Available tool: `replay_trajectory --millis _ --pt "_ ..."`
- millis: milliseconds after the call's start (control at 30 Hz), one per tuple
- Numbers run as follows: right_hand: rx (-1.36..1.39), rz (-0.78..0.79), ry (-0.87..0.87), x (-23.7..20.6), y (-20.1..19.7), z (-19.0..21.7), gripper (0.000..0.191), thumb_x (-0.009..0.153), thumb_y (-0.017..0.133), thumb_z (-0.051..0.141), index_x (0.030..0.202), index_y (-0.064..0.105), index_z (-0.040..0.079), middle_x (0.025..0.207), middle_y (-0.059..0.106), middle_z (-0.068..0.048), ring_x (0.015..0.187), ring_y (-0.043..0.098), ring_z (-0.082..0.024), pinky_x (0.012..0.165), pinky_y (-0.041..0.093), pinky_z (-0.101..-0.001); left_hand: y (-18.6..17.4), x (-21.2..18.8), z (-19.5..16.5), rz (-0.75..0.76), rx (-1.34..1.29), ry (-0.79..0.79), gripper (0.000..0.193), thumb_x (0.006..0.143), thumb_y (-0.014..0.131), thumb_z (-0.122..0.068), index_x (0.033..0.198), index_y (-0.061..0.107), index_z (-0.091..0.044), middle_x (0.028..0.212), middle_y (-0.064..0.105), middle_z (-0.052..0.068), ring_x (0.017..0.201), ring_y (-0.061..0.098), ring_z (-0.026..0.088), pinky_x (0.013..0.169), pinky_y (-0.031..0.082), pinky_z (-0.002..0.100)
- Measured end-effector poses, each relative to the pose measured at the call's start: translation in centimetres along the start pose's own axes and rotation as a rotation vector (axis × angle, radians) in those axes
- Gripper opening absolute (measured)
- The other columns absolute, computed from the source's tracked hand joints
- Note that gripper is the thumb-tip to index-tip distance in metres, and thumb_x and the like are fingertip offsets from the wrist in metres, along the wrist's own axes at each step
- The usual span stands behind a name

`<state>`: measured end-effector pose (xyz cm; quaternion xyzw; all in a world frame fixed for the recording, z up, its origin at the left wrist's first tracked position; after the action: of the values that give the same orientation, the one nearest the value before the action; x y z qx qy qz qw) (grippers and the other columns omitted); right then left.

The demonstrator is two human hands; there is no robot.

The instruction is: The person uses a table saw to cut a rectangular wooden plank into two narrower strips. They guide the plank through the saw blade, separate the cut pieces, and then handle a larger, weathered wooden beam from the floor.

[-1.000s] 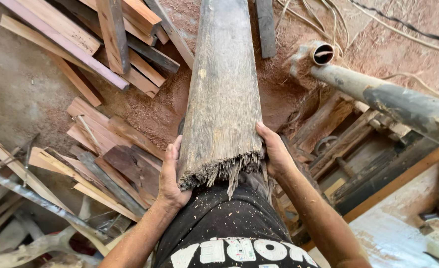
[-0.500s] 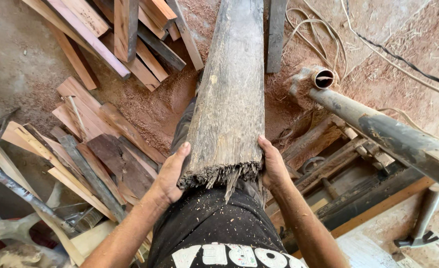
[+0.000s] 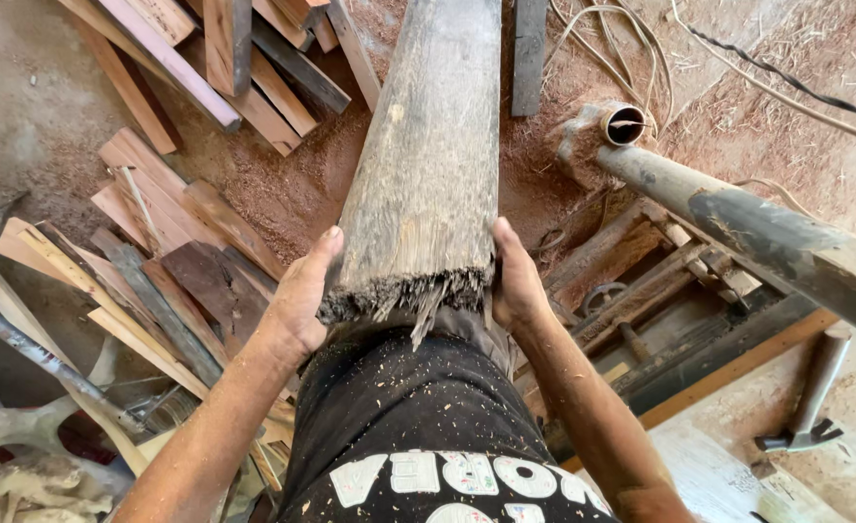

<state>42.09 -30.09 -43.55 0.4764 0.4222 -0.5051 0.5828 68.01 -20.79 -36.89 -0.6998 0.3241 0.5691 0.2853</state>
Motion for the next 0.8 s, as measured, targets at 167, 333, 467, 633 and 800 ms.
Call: replay_trajectory --millis 167,333,467,633,800 --pt "0.14 0.093 -0.052 0.7 -0.6 1.0 0.099 0.105 0.047 0.069 0.159 0.037 -0.014 0.158 0.016 -0.048 0.146 0.001 -0.059 0.119 0.013 -0.0628 2.0 -1.2 -0.4 0.169 -0.284 0.038 0.058 0.094 0.069 -0.041 0.131 0.06 0.003 0.127 0.065 0.018 0.114 0.065 0.029 0.098 0.057 0.045" --pt "0.037 0.168 -0.034 0.0 1.3 1.0 0.079 0.096 0.052 0.052 0.153 0.035 0.0 0.148 0.048 -0.018 0.137 0.044 -0.028 0.115 0.031 -0.0547 0.8 -0.9 -0.3 0.042 -0.229 0.003 0.054 0.089 0.071 -0.036 0.127 0.062 0.001 0.116 0.073 0.017 0.103 0.071 0.028 0.091 0.059 0.042" --pt "0.124 0.281 -0.038 -0.6 3.9 0.7 0.066 0.102 0.046 0.046 0.149 0.04 -0.001 0.14 0.06 -0.018 0.131 0.055 -0.028 0.114 0.041 -0.0494 -0.9 0.0 -2.0 0.035 -0.156 0.159 0.059 0.085 0.077 -0.027 0.136 0.061 -0.002 0.122 0.072 0.01 0.108 0.069 0.021 0.095 0.057 0.037" --pt "0.075 0.375 0.081 -0.1 6.3 -1.8 0.061 0.102 0.042 0.053 0.131 0.054 0.0 0.113 0.065 -0.017 0.094 0.064 -0.027 0.078 0.056 -0.0452 -4.4 0.6 -4.1 0.03 0.017 0.178 0.064 0.085 0.078 -0.028 0.141 0.059 -0.001 0.126 0.071 0.009 0.111 0.068 0.019 0.095 0.056 0.035" --pt "0.052 0.578 -0.061 0.7 9.8 -2.6 0.06 0.105 0.053 0.052 0.12 0.058 -0.007 0.097 0.068 -0.016 0.072 0.066 -0.021 0.056 0.057 -0.0322 -6.6 1.8 -5.1 0.19 0.079 0.147 0.072 0.087 0.077 -0.036 0.144 0.057 0.001 0.129 0.07 0.01 0.112 0.067 0.021 0.096 0.055 0.036"
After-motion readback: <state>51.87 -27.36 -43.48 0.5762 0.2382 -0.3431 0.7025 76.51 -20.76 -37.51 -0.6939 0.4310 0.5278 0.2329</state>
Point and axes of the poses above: each hand's wrist, its own x-axis towards the middle knuckle, its own y-axis out of the palm, z = x × y, the point moved 7 cm from there along x, towards the middle knuckle
